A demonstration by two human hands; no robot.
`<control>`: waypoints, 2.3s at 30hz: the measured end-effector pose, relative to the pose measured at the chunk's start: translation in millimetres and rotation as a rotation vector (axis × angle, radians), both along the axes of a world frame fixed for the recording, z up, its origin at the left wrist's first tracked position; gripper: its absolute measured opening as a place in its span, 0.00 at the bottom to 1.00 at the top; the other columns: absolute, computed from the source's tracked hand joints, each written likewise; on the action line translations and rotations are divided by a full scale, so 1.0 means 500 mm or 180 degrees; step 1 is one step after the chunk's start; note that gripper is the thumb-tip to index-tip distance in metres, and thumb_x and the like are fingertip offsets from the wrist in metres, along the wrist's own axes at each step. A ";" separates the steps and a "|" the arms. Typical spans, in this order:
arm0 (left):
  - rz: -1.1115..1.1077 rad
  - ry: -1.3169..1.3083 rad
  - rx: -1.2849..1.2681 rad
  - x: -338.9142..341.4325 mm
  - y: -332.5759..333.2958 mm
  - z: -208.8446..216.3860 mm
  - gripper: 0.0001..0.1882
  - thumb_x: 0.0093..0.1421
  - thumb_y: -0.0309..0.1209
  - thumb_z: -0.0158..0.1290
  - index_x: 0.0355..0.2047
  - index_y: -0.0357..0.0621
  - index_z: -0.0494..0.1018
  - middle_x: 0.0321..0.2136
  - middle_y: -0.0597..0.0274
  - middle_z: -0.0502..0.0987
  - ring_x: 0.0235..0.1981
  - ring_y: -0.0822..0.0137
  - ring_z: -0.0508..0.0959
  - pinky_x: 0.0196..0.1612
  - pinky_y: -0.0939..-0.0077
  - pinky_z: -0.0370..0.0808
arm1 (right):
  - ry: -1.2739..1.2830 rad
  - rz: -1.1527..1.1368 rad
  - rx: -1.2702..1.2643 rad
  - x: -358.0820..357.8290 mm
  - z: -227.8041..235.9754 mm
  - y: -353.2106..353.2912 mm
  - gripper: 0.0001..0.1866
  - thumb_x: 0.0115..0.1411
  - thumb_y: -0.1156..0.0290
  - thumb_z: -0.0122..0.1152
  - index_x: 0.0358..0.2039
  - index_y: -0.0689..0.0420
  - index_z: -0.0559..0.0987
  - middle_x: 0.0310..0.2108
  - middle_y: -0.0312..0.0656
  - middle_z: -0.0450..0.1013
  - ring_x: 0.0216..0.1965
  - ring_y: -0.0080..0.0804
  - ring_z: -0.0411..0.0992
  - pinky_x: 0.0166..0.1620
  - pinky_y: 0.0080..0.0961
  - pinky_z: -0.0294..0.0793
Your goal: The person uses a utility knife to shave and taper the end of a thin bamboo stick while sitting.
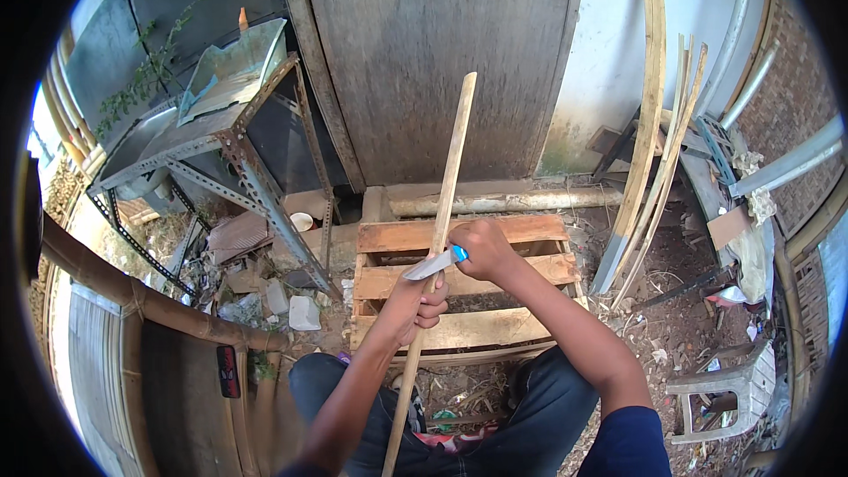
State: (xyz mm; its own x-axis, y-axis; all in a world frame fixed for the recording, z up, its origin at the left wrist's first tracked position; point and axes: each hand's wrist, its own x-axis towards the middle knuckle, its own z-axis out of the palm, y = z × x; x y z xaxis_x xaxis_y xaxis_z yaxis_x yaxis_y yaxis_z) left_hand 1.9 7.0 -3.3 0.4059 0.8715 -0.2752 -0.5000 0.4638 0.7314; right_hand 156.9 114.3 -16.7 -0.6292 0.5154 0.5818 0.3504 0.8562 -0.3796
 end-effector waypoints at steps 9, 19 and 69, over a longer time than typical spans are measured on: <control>-0.0476 0.0120 -0.0030 0.087 -0.050 0.022 0.21 0.65 0.51 0.40 0.28 0.46 0.59 0.13 0.76 0.51 0.10 0.84 0.49 0.10 0.89 0.45 | 0.1719 -0.1884 -0.0683 0.175 0.020 0.217 0.13 0.47 0.73 0.52 0.12 0.67 0.65 0.10 0.48 0.57 0.12 0.30 0.53 0.20 0.36 0.54; -0.0545 -0.0128 -0.0076 0.012 0.004 -0.009 0.26 0.66 0.55 0.32 0.27 0.45 0.62 0.11 0.73 0.53 0.09 0.81 0.53 0.10 0.89 0.52 | 0.2199 0.0326 -0.3637 0.058 0.076 0.049 0.14 0.59 0.61 0.55 0.29 0.61 0.73 0.13 0.27 0.52 0.14 0.16 0.51 0.20 0.17 0.51; -0.0192 -0.0210 -0.0131 0.003 0.008 0.011 0.26 0.66 0.56 0.32 0.23 0.49 0.58 0.10 0.77 0.48 0.08 0.84 0.45 0.07 0.89 0.42 | 0.1967 -0.0458 -0.2670 0.058 0.014 0.046 0.19 0.58 0.65 0.56 0.15 0.58 0.62 0.10 0.32 0.56 0.10 0.22 0.54 0.16 0.26 0.51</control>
